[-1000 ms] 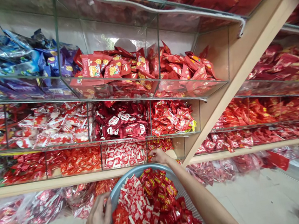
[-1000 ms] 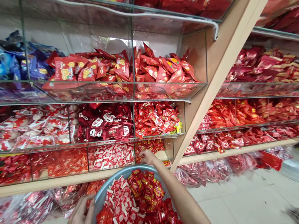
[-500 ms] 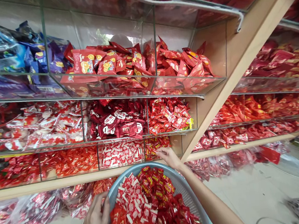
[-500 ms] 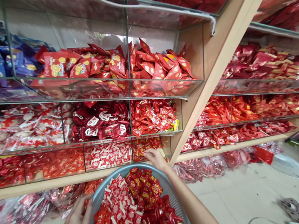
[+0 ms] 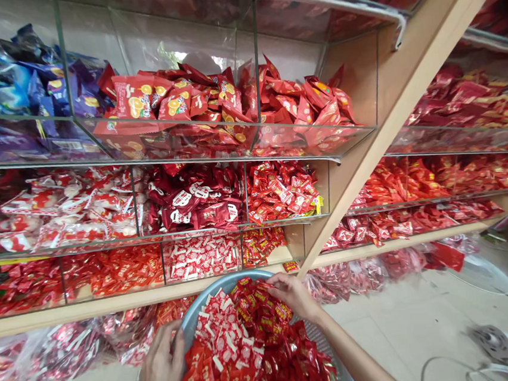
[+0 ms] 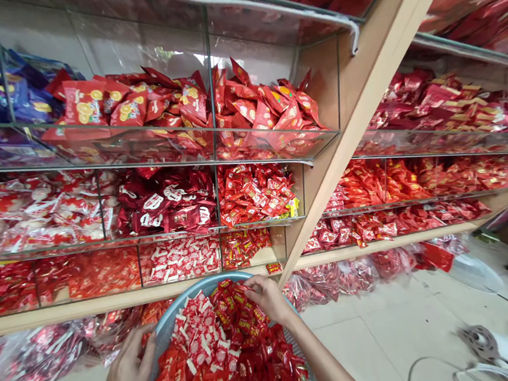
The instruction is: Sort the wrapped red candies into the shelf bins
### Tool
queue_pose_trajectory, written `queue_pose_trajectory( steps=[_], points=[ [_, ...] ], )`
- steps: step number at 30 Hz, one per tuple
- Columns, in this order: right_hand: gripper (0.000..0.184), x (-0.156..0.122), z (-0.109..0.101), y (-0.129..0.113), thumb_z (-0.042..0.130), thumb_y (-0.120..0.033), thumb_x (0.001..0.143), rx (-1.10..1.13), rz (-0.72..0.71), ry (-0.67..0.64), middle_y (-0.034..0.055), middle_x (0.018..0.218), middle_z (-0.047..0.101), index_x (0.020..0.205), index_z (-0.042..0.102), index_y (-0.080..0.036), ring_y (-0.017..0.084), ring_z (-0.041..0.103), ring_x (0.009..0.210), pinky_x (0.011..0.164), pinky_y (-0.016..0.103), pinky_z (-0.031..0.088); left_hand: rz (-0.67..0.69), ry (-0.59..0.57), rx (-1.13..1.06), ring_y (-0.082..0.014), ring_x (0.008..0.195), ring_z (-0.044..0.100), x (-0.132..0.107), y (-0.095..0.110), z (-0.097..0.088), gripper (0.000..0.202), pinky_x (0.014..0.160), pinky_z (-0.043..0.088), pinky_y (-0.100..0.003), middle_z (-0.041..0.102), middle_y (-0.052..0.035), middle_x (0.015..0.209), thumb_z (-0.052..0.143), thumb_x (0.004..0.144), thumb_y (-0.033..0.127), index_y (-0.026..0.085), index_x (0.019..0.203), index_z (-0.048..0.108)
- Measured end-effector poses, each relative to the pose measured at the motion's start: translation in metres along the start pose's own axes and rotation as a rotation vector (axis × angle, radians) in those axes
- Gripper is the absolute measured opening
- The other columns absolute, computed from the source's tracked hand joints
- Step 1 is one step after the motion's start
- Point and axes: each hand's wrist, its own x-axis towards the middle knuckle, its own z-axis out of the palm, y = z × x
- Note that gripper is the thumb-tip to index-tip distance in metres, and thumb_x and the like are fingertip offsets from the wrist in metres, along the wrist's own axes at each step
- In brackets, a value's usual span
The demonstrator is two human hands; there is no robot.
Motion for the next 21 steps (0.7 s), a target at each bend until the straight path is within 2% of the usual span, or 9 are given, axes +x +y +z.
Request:
queue_pose_trajectory(
  steps=[3,5,9,13,17,21],
  points=[
    [0.015,0.013,0.011,-0.023,0.054,-0.029,0.084,-0.294,-0.222,-0.005,0.0043,0.09,0.062,0.091,0.064,-0.021,0.018,0.055,0.087,0.078,0.029,0.042,-0.002,0.007,-0.007,-0.0157,0.079,0.064,0.0,0.0,0.0,0.027,0.061,0.05,-0.023,0.066,-0.0019,0.097,0.042,0.084,0.041,0.024,0.093,0.06],
    [0.014,0.022,0.021,-0.032,0.051,-0.022,0.086,-0.437,-0.321,-0.042,0.0048,0.093,0.061,0.093,0.063,-0.022,0.018,0.053,0.091,0.082,0.03,0.04,-0.001,0.012,-0.017,-0.0157,0.077,0.064,-0.001,0.0,0.0,0.026,0.061,0.05,-0.024,0.066,-0.0022,0.097,0.042,0.084,0.04,0.024,0.092,0.06],
    [0.018,0.034,0.047,-0.032,0.045,-0.018,0.089,-0.646,-0.367,-0.086,0.0046,0.09,0.059,0.092,0.063,-0.022,0.017,0.051,0.088,0.079,0.029,0.039,0.0,0.019,-0.015,-0.0152,0.073,0.064,-0.001,0.0,0.0,0.025,0.061,0.051,-0.024,0.067,-0.0016,0.097,0.042,0.084,0.039,0.024,0.093,0.06],
    [0.02,0.032,0.066,-0.019,0.045,-0.015,0.088,-0.818,-0.351,-0.08,0.0053,0.088,0.059,0.087,0.064,-0.021,0.019,0.049,0.085,0.075,0.031,0.038,0.006,0.021,-0.012,-0.0151,0.075,0.065,-0.001,-0.002,0.001,0.024,0.061,0.051,-0.023,0.067,-0.0009,0.097,0.043,0.084,0.039,0.025,0.094,0.06],
    [0.02,0.023,0.065,-0.015,0.044,-0.016,0.088,-0.777,-0.365,-0.059,0.0049,0.088,0.059,0.086,0.064,-0.021,0.018,0.051,0.084,0.076,0.031,0.038,0.016,0.025,-0.029,-0.0152,0.081,0.065,-0.002,-0.006,0.003,0.025,0.062,0.051,-0.022,0.066,-0.0013,0.097,0.043,0.084,0.04,0.025,0.095,0.059],
    [0.022,0.032,0.039,-0.017,0.041,-0.022,0.091,-0.594,-0.367,0.085,0.0056,0.087,0.061,0.091,0.063,-0.02,0.017,0.053,0.083,0.077,0.03,0.04,0.023,0.042,-0.036,-0.0156,0.083,0.065,-0.003,-0.008,0.005,0.025,0.064,0.052,-0.023,0.066,-0.0017,0.097,0.044,0.084,0.04,0.025,0.096,0.059]
  ],
)
